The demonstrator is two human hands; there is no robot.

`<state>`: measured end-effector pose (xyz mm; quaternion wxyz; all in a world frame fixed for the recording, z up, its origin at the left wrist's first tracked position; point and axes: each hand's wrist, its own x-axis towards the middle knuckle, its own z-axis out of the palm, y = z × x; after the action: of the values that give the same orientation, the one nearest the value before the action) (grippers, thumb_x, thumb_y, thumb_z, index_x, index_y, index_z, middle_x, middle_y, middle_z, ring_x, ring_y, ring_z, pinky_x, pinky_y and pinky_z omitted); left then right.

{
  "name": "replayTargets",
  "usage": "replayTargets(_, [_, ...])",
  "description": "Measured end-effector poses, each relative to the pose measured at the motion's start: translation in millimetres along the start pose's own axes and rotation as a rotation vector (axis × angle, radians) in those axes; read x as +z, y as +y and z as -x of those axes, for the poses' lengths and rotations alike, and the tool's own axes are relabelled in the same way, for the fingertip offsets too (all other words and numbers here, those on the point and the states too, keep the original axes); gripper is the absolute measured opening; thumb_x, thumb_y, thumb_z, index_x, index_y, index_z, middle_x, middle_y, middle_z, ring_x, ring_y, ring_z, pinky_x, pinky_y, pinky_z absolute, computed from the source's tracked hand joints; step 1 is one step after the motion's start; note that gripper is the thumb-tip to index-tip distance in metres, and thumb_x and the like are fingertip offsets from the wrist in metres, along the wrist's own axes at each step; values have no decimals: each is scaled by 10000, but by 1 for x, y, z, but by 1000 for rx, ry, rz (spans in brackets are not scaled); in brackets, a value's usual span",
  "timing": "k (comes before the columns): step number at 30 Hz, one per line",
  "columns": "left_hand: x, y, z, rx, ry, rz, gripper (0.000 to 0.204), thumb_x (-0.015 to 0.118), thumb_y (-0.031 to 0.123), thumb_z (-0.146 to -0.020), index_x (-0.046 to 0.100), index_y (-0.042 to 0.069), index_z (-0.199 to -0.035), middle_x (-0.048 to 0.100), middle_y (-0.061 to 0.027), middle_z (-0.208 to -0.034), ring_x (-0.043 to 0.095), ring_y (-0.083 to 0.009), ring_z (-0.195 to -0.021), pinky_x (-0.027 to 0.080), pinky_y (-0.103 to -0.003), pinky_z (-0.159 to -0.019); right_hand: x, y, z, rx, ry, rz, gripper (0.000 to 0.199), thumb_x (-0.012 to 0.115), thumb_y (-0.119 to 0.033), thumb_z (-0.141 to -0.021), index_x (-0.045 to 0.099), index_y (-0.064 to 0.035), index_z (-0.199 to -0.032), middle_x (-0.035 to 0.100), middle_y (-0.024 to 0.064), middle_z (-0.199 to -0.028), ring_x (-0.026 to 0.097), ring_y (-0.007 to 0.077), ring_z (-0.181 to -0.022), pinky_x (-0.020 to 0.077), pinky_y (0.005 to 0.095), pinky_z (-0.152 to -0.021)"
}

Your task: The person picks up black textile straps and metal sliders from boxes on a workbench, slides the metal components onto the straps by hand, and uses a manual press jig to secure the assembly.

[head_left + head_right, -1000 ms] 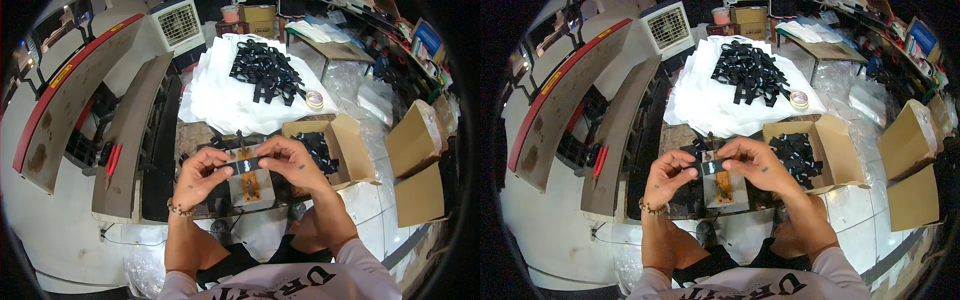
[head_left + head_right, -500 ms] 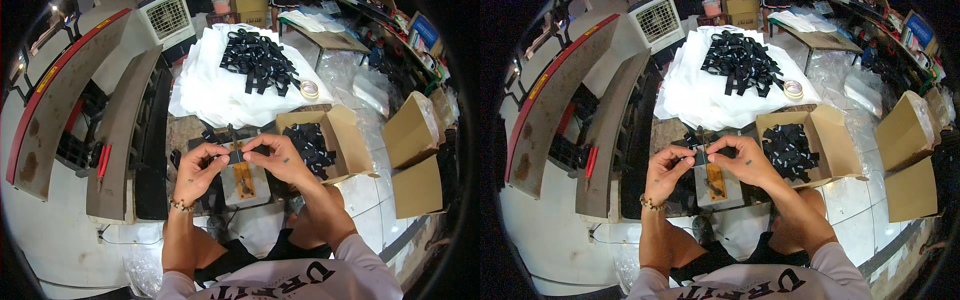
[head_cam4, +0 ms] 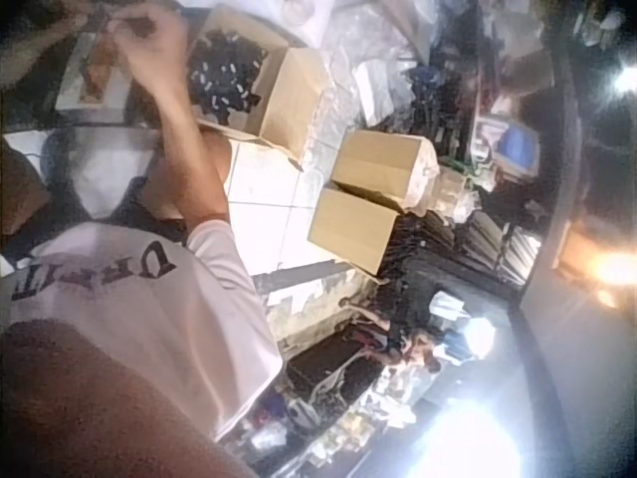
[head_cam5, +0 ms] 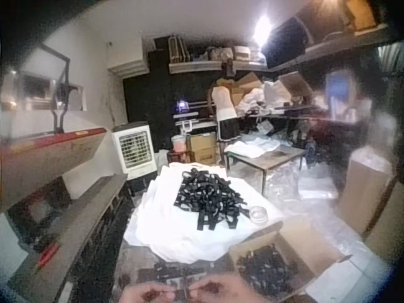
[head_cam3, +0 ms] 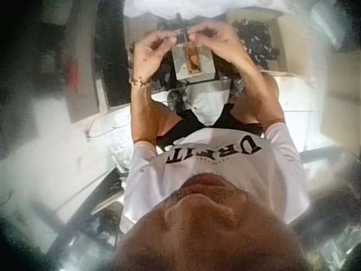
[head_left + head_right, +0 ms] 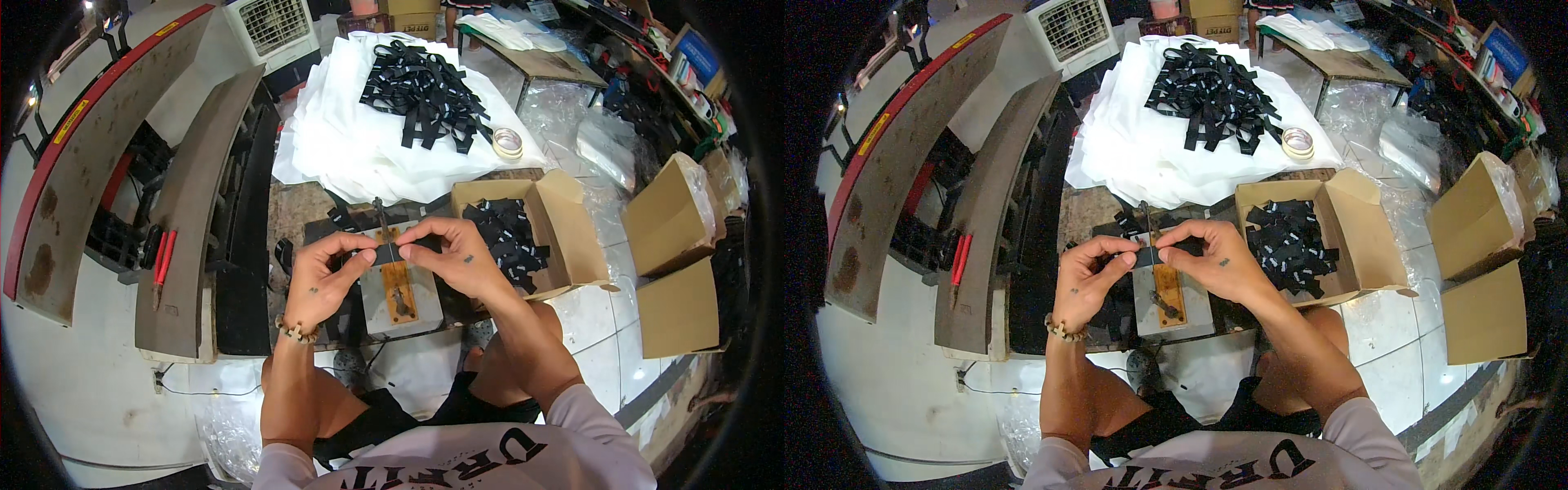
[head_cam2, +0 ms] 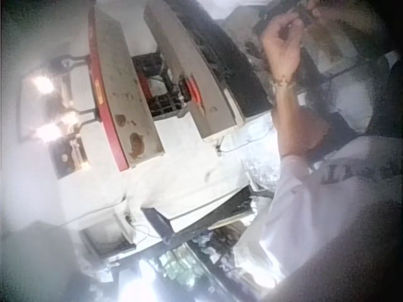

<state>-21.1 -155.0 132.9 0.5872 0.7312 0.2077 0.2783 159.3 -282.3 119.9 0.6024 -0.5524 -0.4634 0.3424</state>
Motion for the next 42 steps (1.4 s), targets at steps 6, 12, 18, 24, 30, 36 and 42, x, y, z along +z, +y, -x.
replayTargets(6, [0,-2,-1,-15,-7,-29,119,696,33,-899,721,2,-1011,685,2,-877,572,-40,-771,465,-203,-684,-1,4,-1,-8,-5,-17,125,716,-52,-878,720,8,-987,704,44,-916,596,72,-856,471,235,-781])
replayTargets(12, [-2,-4,0,-38,-30,-9,134,711,71,-904,723,18,-1026,693,1,-898,583,-46,-795,469,-204,-716,1,-6,0,57,0,35,126,721,-47,-871,721,5,-986,706,50,-931,602,79,-868,475,240,-792])
replayTargets(18, [-3,-4,-1,-55,-37,-53,124,703,57,-904,727,18,-1019,696,-6,-899,588,-53,-798,475,-213,-722,0,5,0,22,2,10,125,718,-43,-866,721,6,-981,714,62,-951,617,99,-885,482,249,-805])
replayTargets(24, [-5,-1,0,43,-16,-157,128,699,40,-898,724,5,-1018,701,-20,-910,591,-58,-811,472,-221,-729,-27,8,-2,5,24,186,127,708,-52,-869,716,2,-983,720,71,-946,640,115,-867,497,262,-783])
replayTargets(30, [-29,14,14,-17,94,-128,129,689,53,-914,723,0,-1027,692,-11,-912,560,-38,-769,447,-200,-694,-115,30,5,169,51,919,206,731,-51,-794,707,-29,-998,717,154,-936,692,270,-906,523,337,-791])
replayTargets(36, [-13,28,18,103,60,-26,177,686,1,-898,695,5,-1074,673,-10,-983,567,-46,-805,452,-207,-702,-68,-23,-1,-62,242,456,295,753,-112,-842,667,-14,-1106,686,115,-1044,658,200,-966,510,304,-850])
replayTargets(42, [8,39,12,150,-74,108,199,685,-19,-893,615,3,-1078,655,-17,-942,591,-60,-865,462,-214,-748,7,-37,7,-112,-106,-156,277,726,-62,-885,632,-20,-1143,670,26,-920,604,73,-851,493,230,-760])
